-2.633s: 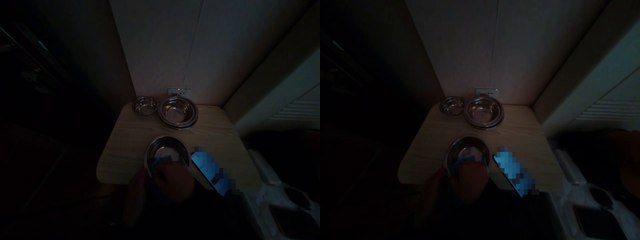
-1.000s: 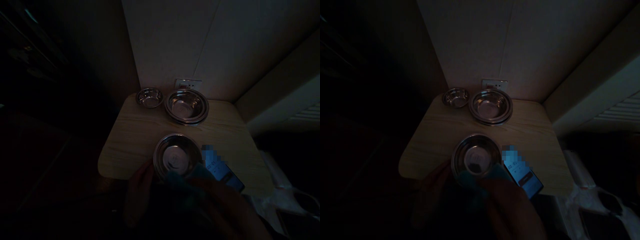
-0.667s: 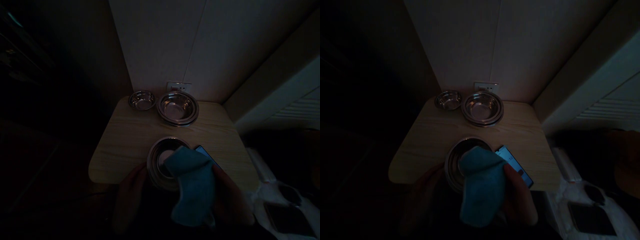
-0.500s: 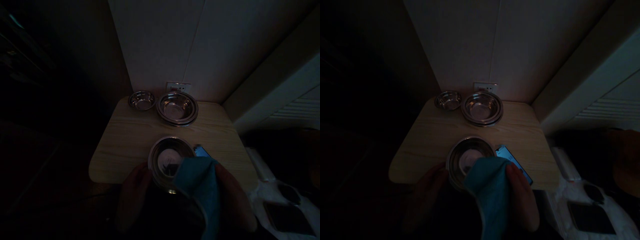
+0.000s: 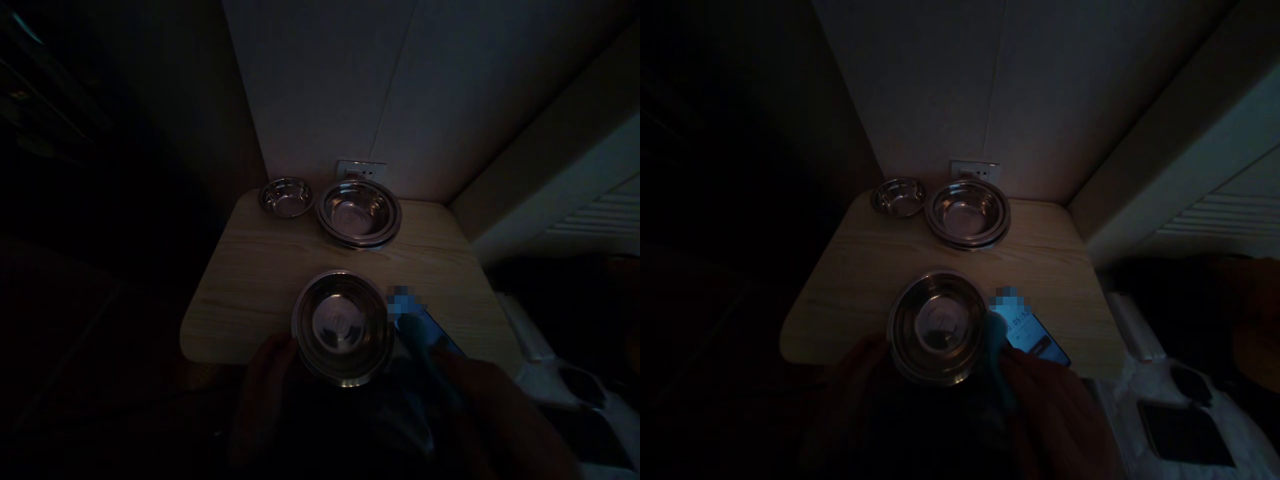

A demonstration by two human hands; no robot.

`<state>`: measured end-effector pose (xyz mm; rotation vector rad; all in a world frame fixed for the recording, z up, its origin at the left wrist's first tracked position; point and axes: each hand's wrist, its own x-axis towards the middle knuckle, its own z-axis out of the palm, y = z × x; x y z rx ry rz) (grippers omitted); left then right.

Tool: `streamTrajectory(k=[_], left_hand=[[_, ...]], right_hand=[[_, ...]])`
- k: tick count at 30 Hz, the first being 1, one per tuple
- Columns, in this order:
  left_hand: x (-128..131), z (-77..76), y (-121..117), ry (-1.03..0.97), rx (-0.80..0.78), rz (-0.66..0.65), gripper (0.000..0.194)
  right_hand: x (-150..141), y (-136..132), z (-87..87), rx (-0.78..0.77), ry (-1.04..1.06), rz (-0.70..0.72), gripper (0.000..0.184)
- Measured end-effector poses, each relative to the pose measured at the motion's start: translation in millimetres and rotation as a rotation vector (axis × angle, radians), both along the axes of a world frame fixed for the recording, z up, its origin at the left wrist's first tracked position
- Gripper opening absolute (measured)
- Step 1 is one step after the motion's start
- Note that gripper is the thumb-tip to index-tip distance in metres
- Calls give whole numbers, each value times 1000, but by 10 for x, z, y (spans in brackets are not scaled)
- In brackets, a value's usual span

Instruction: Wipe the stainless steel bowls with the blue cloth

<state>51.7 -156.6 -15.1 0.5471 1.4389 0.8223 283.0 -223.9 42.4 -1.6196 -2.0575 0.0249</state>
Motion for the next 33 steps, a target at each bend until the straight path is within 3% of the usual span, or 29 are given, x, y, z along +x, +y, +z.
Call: streamTrajectory(k=[3,6,9,12,16,19,22,26,33], left_hand=[[35,28,-10,41,34,-19,31],[66,64,-10,150,83,-41,25],[63,58,-5,243,122,-86,23],[25,42,-3,330,149,-89,30],[-14,76,-21,460,165,-116,35],[-4,100,-64,521,169,-154,37],[33,93,-126,584,196,-174,37],[81,83,-183,664,282,-266,35],[90,71,-146,706,427,-282,29]], right_hand=[[-407,187,-155,34,-90,165,28],[-824,254,-377,85,-55,103,35],[-1041,253,-542,113,-37,74,43],[-938,246,-556,89,-55,113,43],[-501,271,-387,46,-108,182,29],[-303,335,-307,128,-117,96,23],[-381,438,-393,107,-154,21,23],[-667,601,-595,-91,-186,-27,20],[-828,744,-576,-373,229,86,21]])
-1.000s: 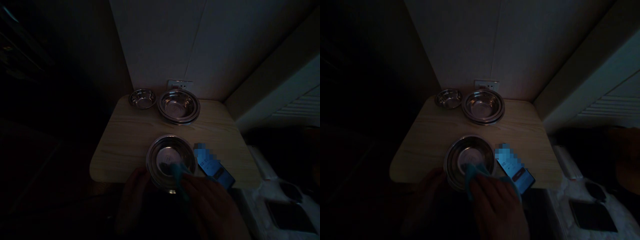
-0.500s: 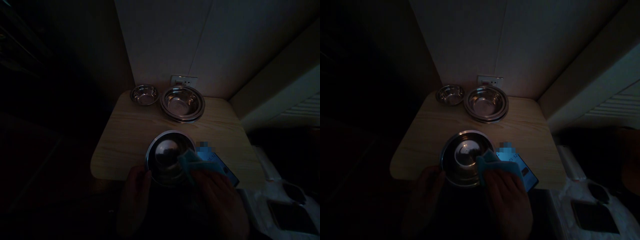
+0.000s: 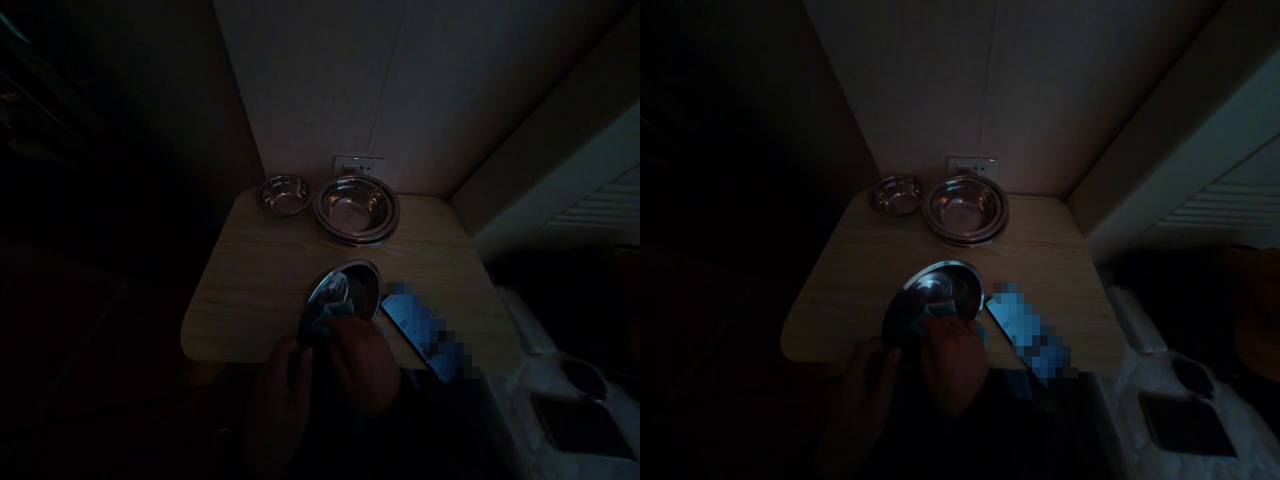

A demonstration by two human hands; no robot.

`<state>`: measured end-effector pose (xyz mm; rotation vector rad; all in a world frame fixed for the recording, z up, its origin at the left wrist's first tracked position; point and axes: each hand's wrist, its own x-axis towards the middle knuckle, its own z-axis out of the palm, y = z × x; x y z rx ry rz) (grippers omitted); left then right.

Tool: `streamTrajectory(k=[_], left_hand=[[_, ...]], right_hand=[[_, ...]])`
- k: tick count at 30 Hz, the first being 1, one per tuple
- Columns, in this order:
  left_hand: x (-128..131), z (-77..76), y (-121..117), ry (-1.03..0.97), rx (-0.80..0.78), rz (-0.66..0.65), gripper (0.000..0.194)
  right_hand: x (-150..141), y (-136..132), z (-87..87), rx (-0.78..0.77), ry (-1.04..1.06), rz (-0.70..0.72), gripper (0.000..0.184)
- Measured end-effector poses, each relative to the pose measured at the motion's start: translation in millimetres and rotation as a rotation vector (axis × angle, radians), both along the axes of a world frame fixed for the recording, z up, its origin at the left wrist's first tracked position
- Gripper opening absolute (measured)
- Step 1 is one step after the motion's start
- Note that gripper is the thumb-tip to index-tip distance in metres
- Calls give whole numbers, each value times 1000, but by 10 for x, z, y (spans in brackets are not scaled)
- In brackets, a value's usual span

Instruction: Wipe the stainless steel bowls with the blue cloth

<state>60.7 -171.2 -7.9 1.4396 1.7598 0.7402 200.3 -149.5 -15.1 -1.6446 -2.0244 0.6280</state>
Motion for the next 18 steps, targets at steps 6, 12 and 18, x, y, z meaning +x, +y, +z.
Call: streamTrajectory(k=[6,12,18], left_hand=[[-54,3,77,25,28,64,28],[-29,49,104,23,73,112,28],[16,0,94,42,106,76,25]], right_hand=[[292,-102,204,-170,462,-89,21],[538,-138,278,316,67,-369,20],[130,166,90,321,-355,-118,22]])
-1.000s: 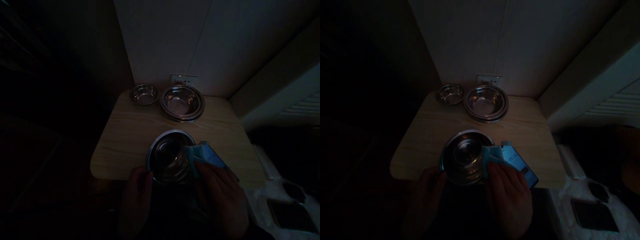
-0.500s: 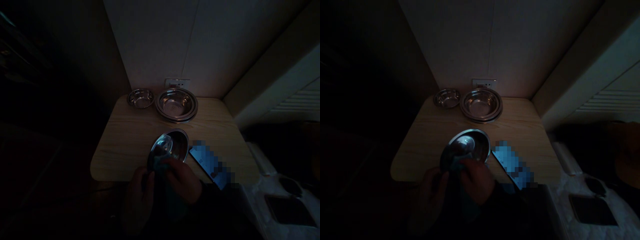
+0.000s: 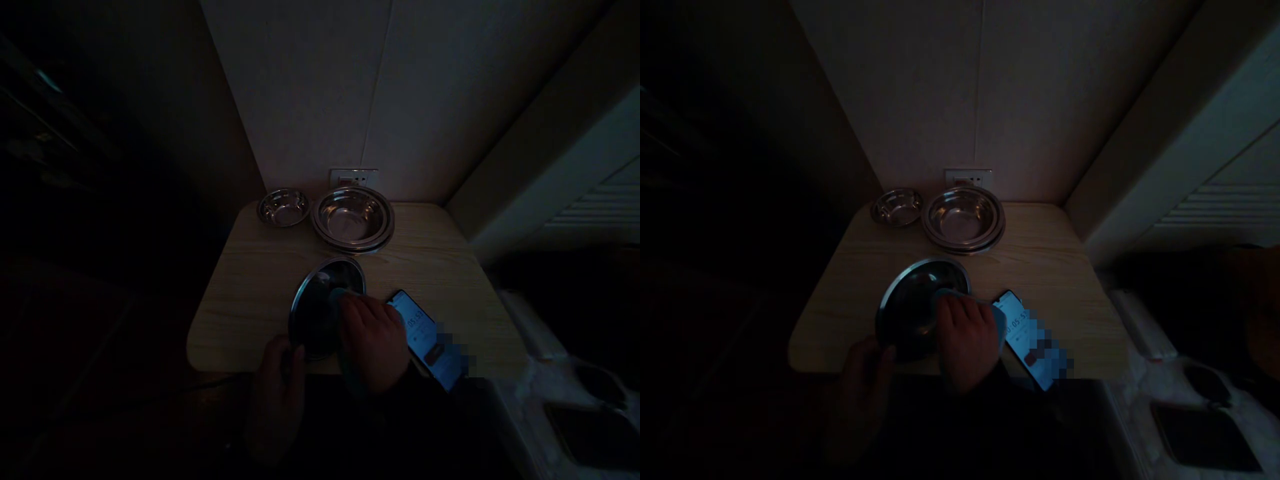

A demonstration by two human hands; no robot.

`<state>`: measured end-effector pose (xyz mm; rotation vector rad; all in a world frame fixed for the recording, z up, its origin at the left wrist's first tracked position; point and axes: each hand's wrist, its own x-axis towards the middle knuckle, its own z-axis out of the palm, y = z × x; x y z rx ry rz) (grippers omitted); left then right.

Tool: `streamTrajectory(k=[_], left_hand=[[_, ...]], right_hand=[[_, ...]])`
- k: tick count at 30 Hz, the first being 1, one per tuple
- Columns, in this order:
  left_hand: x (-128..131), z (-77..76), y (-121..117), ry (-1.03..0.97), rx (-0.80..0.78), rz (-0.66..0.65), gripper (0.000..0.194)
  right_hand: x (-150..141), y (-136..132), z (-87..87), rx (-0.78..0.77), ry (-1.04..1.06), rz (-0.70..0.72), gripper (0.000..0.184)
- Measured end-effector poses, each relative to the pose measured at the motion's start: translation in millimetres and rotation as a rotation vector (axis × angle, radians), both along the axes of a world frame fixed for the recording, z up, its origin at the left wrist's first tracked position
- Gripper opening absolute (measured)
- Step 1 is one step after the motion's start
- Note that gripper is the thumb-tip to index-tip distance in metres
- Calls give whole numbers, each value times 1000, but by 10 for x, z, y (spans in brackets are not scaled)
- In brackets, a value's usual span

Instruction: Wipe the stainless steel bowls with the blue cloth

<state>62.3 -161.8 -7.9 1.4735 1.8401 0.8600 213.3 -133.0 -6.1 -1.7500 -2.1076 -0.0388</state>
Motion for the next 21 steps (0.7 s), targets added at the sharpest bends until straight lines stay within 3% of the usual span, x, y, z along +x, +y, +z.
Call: streamTrajectory(k=[3,6,9,11,14,17,19,21], left_hand=[[-41,-56,17,2,6,-47,24],[-104,-93,49,-18,9,-12,25],[-148,-75,80,-47,-41,62,28],[-153,-42,94,-73,-71,101,30],[-131,4,108,-142,-103,143,32],[-101,29,116,-225,-131,153,33],[-91,35,119,-263,-152,141,32],[-90,37,123,-283,-167,129,32]], right_hand=[[-221,45,-72,-174,52,36,19],[-271,-20,-54,-298,341,158,24],[-96,-134,55,-413,752,236,29],[99,-206,147,-430,866,179,26],[357,-251,251,-161,763,-51,21],[406,-168,248,134,451,-34,26],[300,-51,186,169,202,102,29],[130,73,118,49,22,110,26]])
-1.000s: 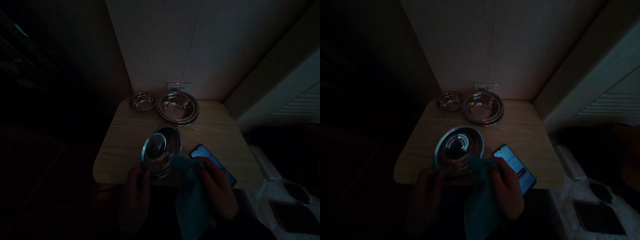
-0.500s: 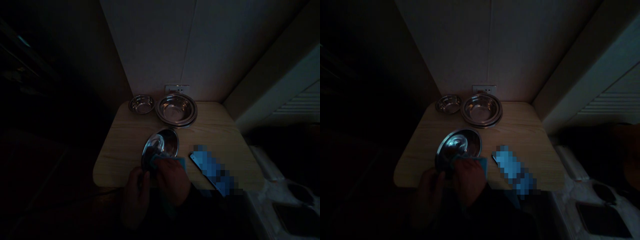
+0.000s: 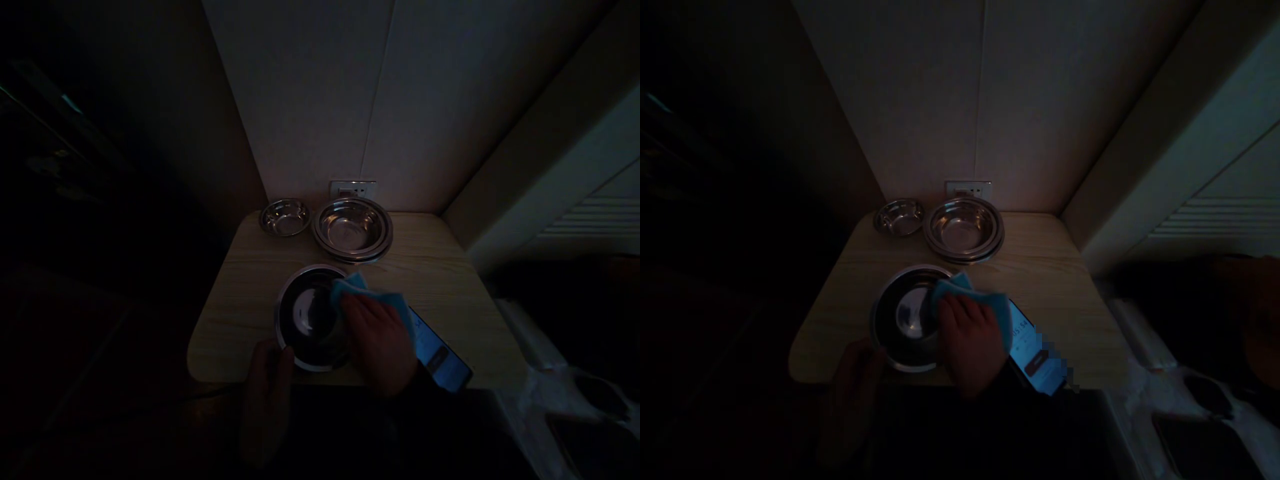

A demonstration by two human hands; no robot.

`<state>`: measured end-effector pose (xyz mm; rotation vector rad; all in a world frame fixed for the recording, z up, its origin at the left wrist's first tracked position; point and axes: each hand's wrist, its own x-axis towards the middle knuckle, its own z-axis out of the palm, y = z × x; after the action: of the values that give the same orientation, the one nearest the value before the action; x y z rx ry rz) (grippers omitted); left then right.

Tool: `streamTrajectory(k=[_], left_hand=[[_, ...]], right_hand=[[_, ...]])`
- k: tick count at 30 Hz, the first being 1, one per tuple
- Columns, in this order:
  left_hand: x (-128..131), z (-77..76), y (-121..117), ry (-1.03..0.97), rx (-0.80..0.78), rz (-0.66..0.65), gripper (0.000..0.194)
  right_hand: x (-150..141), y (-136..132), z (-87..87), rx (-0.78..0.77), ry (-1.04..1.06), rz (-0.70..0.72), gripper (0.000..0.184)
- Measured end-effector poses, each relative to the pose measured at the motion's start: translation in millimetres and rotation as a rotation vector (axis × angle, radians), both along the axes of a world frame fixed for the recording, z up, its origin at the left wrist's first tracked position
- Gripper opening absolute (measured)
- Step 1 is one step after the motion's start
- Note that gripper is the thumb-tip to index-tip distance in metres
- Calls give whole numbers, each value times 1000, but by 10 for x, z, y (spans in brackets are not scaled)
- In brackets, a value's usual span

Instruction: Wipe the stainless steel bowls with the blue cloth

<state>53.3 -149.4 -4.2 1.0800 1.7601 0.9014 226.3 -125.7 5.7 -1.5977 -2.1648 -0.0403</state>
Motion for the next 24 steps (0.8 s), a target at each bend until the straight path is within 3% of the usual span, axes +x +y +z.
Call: streamTrajectory(k=[5,9,13,16,18,20,24], left_hand=[[-20,-17,43,-78,11,1,28],[-36,-56,76,-123,41,34,29],[-24,-85,49,-160,-13,10,30],[31,-102,18,-165,-5,13,27],[81,-122,3,-221,-38,34,26],[120,-144,-5,-284,-82,56,26],[100,-150,6,-326,-132,63,30]], right_hand=[[-360,97,38,-347,-156,-69,18],[-442,71,149,-555,-85,98,18],[-486,231,96,-495,-6,234,22],[-515,365,21,-389,-115,92,22],[-518,393,-17,-377,-184,-48,23],[-506,372,-35,-385,-198,-93,23],[-432,269,34,-456,-98,175,18]])
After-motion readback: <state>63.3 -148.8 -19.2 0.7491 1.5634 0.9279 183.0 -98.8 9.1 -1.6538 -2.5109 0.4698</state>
